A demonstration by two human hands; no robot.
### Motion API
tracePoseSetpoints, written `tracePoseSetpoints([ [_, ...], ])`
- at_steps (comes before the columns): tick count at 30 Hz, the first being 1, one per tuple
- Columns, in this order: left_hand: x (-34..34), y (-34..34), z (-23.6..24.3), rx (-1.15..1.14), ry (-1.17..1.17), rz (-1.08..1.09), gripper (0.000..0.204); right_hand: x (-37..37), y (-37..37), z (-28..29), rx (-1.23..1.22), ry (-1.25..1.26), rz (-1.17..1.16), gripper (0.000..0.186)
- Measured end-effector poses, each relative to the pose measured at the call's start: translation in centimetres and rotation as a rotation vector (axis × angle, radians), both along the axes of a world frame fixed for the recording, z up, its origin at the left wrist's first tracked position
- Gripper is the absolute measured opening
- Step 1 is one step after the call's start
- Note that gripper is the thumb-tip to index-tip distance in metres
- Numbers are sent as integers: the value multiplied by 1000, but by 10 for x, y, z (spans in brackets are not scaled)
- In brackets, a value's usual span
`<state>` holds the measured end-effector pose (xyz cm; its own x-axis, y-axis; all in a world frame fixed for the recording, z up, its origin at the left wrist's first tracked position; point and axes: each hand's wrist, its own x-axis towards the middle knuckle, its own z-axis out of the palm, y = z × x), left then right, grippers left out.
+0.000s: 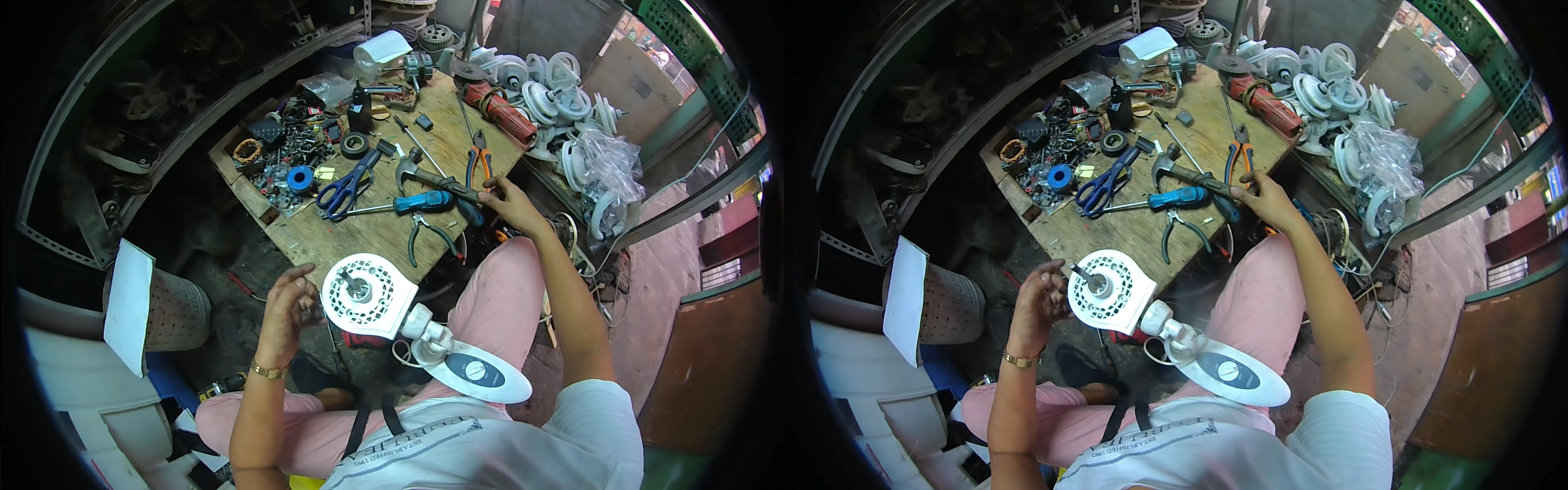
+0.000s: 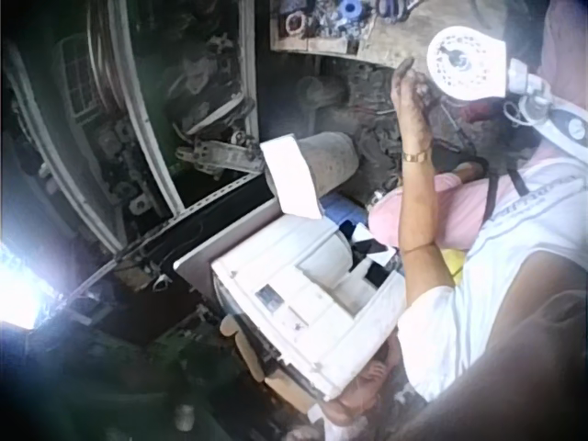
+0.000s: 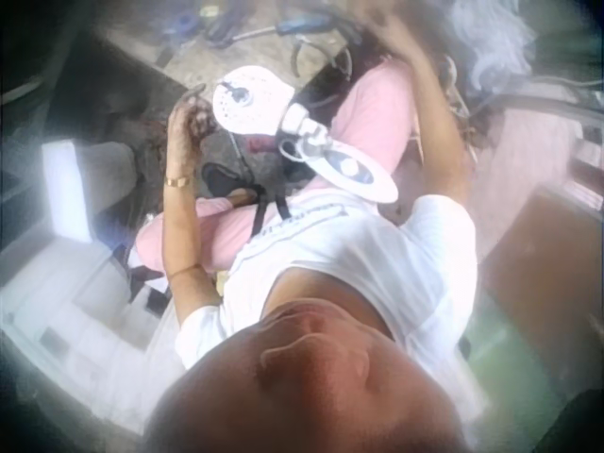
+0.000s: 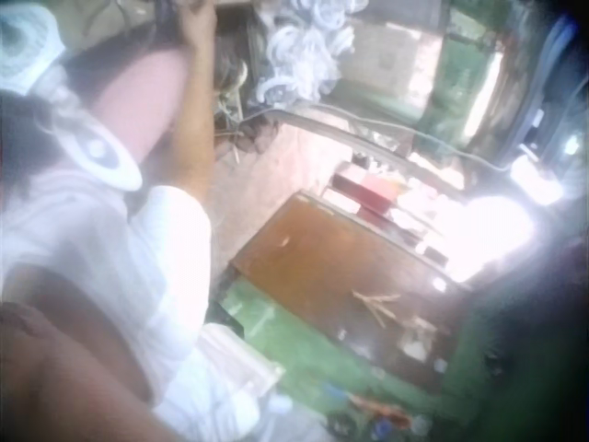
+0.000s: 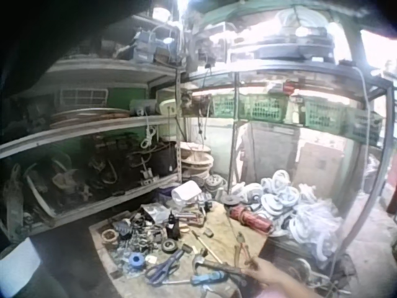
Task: The person disassembles an electric fan motor using a screwdriver, removing the front casing and inspecting the internal components by hand.
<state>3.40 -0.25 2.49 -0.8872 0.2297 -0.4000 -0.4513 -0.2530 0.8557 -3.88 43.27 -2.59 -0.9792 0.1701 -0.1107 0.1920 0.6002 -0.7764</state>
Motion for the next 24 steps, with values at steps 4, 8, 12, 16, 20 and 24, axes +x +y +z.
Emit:
tracePoseSetpoints([
  [4,-15,-6,11,-256,197,124,43,11,-27,18,201,98,89,40],
  [8,-29,-5,12,-371,277,78,43,30,-64,23,135,126,98,37],
  [12,-39,3,3,-368,316,32,37,23,-64,1,134,290,136,34],
  [16,-49,12,-3,-399,360,-27,37,12,-46,-28,322,272,41,45],
  [20,-65,20,-2,-443,422,-104,34,4,-51,-37,301,267,35,46],
  [24,-99,16,-1,-673,757,-56,36,1,-41,-31,181,343,25,37],
])
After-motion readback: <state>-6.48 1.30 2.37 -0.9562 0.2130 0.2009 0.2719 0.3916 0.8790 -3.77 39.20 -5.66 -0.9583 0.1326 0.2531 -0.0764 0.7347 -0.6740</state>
